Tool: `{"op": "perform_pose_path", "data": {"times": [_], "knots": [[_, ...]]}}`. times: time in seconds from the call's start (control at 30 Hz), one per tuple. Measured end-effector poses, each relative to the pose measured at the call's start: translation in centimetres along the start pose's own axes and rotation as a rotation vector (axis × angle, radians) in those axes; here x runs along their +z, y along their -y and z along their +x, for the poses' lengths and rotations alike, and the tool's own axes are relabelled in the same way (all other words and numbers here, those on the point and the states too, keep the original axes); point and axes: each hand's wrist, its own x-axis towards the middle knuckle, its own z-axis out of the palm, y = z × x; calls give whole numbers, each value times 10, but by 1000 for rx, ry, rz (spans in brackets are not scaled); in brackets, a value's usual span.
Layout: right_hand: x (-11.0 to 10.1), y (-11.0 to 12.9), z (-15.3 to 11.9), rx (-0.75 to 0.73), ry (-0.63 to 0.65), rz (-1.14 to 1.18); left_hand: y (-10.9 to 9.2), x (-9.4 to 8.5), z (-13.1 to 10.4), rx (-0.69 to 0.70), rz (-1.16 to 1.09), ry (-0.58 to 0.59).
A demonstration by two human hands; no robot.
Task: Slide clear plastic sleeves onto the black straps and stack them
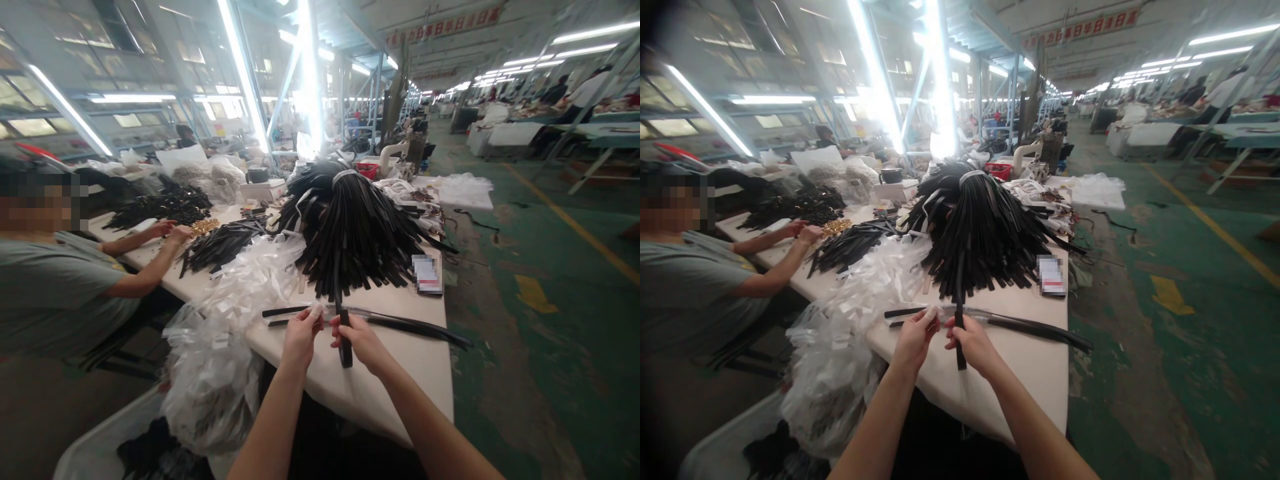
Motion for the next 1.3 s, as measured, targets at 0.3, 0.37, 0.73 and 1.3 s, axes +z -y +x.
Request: {"op": "perform_pose_path", "data": {"times": [0.3,0.37,0.73,1.3], "knots": [[12,-7,-5,63,137,-47,2,12,1,-19,-55,-15],[12,-5,-5,49,137,-56,0,11,0,-31,-52,-9],[16,-2,-3,18,110,-151,-8,7,-5,-42,-27,48],[13,11,-18,-91,120,-456,-22,4,-15,91,-167,-86]]}}
